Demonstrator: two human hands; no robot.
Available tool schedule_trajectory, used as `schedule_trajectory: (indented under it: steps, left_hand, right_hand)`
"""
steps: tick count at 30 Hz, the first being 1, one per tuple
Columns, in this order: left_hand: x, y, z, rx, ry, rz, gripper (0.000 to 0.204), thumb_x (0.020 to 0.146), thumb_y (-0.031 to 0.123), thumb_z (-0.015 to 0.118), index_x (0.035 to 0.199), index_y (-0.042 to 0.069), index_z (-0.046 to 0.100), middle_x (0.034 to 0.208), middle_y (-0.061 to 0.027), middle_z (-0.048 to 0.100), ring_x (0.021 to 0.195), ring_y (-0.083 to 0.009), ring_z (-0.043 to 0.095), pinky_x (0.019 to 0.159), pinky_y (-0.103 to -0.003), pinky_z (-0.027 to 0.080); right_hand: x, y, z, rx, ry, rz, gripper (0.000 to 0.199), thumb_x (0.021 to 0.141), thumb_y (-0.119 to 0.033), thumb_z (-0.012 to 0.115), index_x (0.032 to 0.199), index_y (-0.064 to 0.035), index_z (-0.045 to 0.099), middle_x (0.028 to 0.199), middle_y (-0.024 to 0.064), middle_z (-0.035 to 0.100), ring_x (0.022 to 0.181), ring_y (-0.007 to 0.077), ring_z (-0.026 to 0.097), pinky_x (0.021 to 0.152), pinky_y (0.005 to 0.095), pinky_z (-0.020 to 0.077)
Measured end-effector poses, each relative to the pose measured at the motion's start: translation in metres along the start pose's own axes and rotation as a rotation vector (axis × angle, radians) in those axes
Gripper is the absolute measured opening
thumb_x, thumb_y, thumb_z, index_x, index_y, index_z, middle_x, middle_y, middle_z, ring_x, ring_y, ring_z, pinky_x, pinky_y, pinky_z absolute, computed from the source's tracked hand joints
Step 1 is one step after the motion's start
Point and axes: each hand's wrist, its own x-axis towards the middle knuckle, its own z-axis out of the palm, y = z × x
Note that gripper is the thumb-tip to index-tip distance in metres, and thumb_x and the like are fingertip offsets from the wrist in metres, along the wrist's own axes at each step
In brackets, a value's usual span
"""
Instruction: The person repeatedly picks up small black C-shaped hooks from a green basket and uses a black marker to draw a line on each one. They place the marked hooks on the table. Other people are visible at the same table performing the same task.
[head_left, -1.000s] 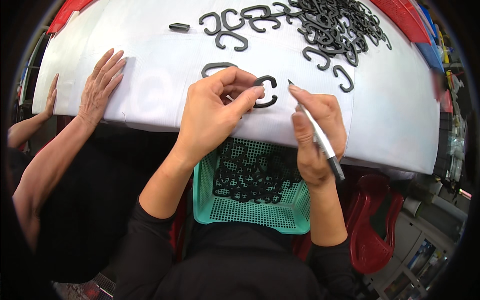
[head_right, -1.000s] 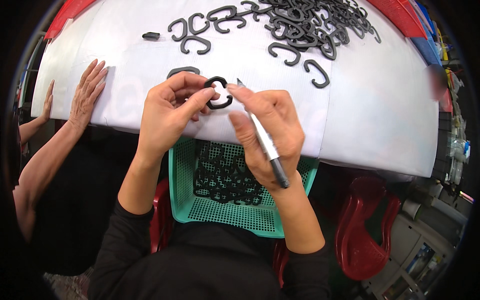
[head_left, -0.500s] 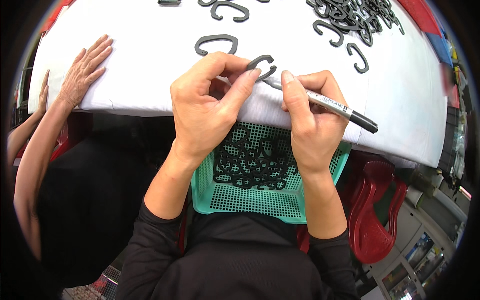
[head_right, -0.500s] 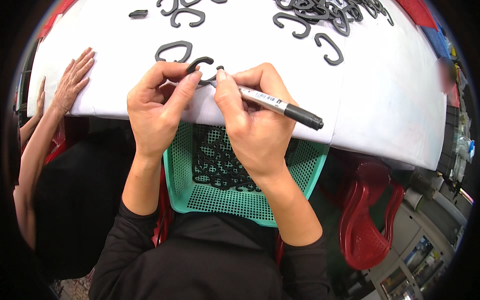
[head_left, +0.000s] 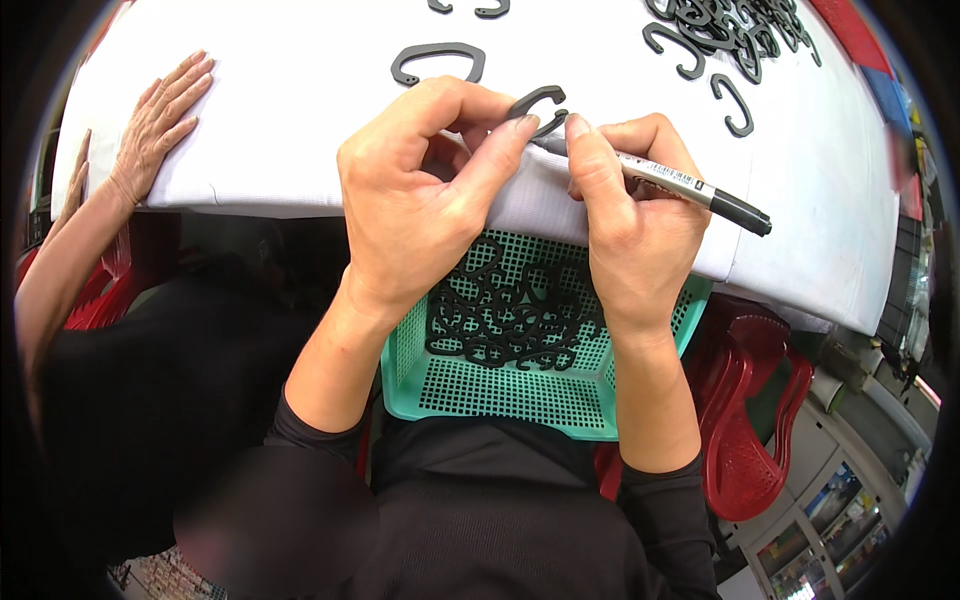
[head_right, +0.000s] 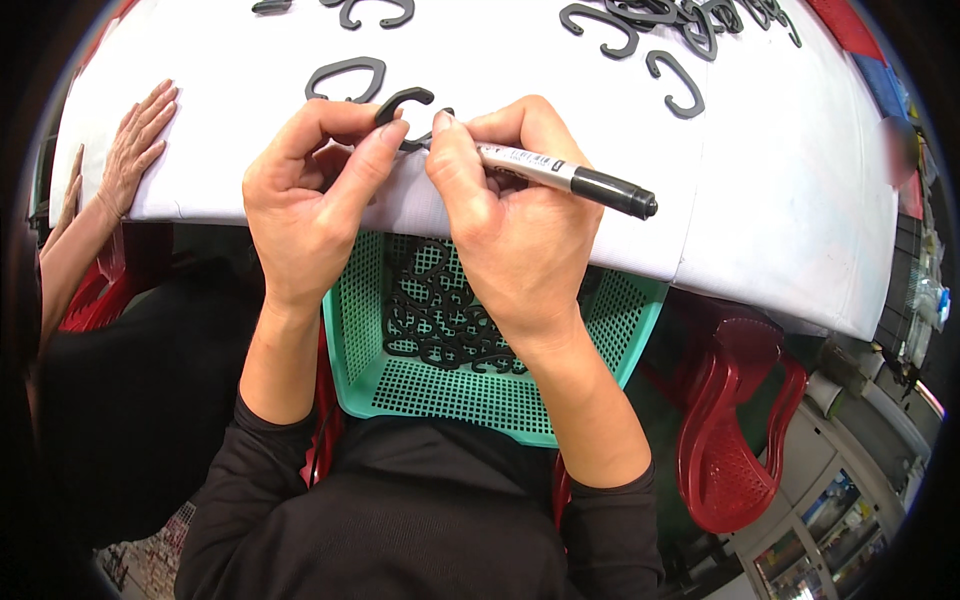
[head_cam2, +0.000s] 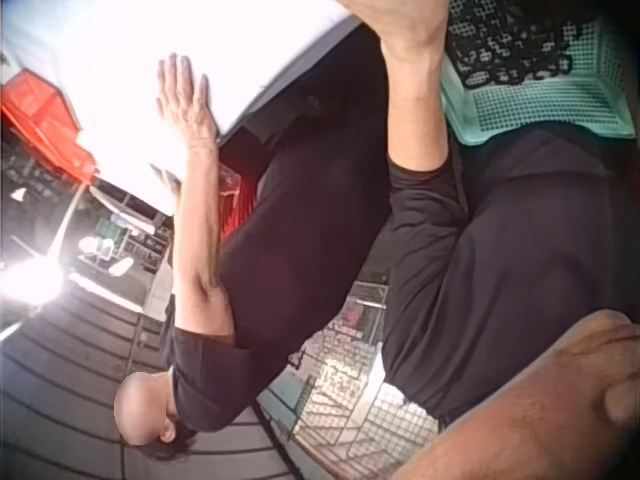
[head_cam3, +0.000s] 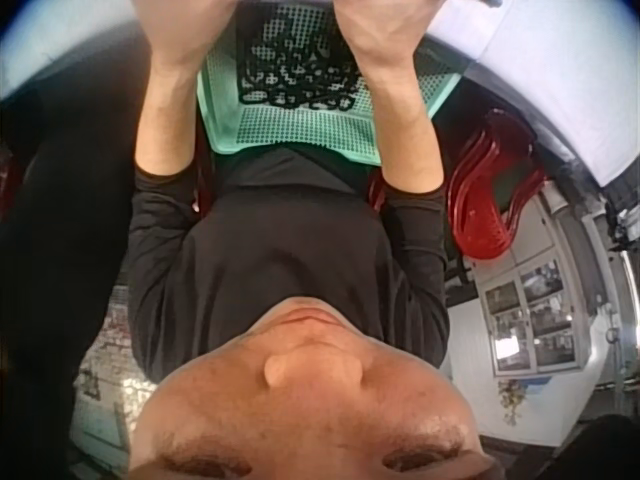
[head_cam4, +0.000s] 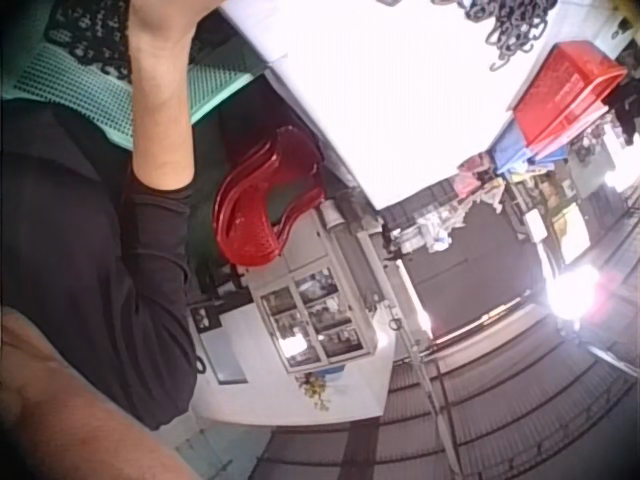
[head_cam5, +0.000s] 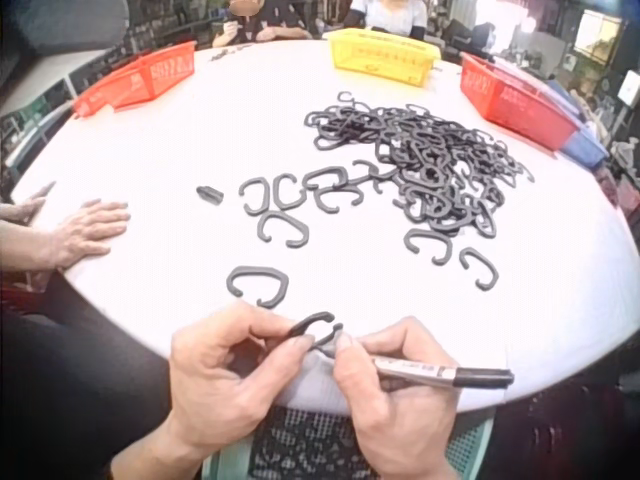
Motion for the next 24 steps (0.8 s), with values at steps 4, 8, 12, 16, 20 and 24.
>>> schedule_trajectory:
  steps: [4, 8, 12, 16, 20, 24]
  left_hand:
    - [0.0, -0.001, 0.0, 0.0, 0.001, 0.003, 0.006, 0.076, 0.002, 0.072, 0.08, 0.002, 0.067, 0.066, 0.0001, 0.06, 0.057, -0.004, 0.053, 0.047, -0.017, 0.04]
    - [-0.001, 0.001, -0.004, 0.074, -0.089, 0.018, 0.008, 0.082, 0.0, 0.069, 0.089, -0.001, 0.064, 0.079, 0.0, 0.063, 0.063, -0.0016, 0.054, 0.053, -0.013, 0.041]
    - [-0.001, 0.001, -0.005, 0.078, -0.091, 0.019, 0.009, 0.082, -0.001, 0.069, 0.089, -0.001, 0.063, 0.079, 0.0006, 0.062, 0.064, -0.0015, 0.054, 0.052, -0.013, 0.04]
    - [0.0, -0.001, -0.005, 0.096, -0.1, 0.021, 0.01, 0.082, 0.0, 0.069, 0.091, -0.001, 0.063, 0.081, -0.0002, 0.064, 0.064, -0.0019, 0.055, 0.053, -0.014, 0.041]
    - [0.001, -0.005, 0.0, 0.095, -0.006, 0.112, 0.01, 0.075, 0.002, 0.072, 0.083, 0.002, 0.067, 0.07, -0.0028, 0.063, 0.058, -0.0071, 0.055, 0.047, -0.02, 0.042]
    - [-0.001, 0.002, -0.005, 0.248, -0.04, 0.151, 0.014, 0.077, 0.0, 0.071, 0.091, 0.001, 0.068, 0.076, -0.0022, 0.065, 0.061, -0.005, 0.055, 0.051, -0.018, 0.041]
  right_hand:
    - [0.0, 0.003, 0.001, 0.003, 0.0, -0.016, 0.017, 0.08, -0.003, 0.068, 0.069, -0.0009, 0.055, 0.056, -0.0007, 0.055, 0.049, 0.0012, 0.046, 0.043, 0.0173, 0.0337]
    - [0.0, 0.004, 0.001, 0.012, 0.007, -0.014, 0.017, 0.08, -0.003, 0.069, 0.069, -0.001, 0.055, 0.056, -0.001, 0.055, 0.049, 0.0013, 0.046, 0.043, 0.0174, 0.0338]
    - [0.0, 0.006, 0.001, -0.021, 0.006, -0.036, 0.017, 0.08, -0.003, 0.069, 0.07, -0.0009, 0.055, 0.056, -0.0015, 0.054, 0.05, 0.0015, 0.046, 0.044, 0.0178, 0.0338]
    - [-0.002, 0.004, -0.004, 0.02, 0.055, -0.074, 0.016, 0.081, -0.002, 0.067, 0.072, -0.0008, 0.055, 0.059, -0.0016, 0.054, 0.05, 0.0016, 0.044, 0.044, 0.0177, 0.0332]
    - [-0.004, 0.0, -0.016, 0.068, 0.197, -0.148, 0.016, 0.088, -0.007, 0.06, 0.075, -0.0043, 0.052, 0.058, -0.0022, 0.047, 0.05, 0.0033, 0.039, 0.046, 0.0189, 0.0271]
    - [0.005, 0.001, -0.02, 0.117, 0.189, -0.138, 0.014, 0.087, -0.007, 0.063, 0.076, -0.0029, 0.054, 0.061, -0.0021, 0.049, 0.051, 0.0028, 0.039, 0.047, 0.0184, 0.0285]
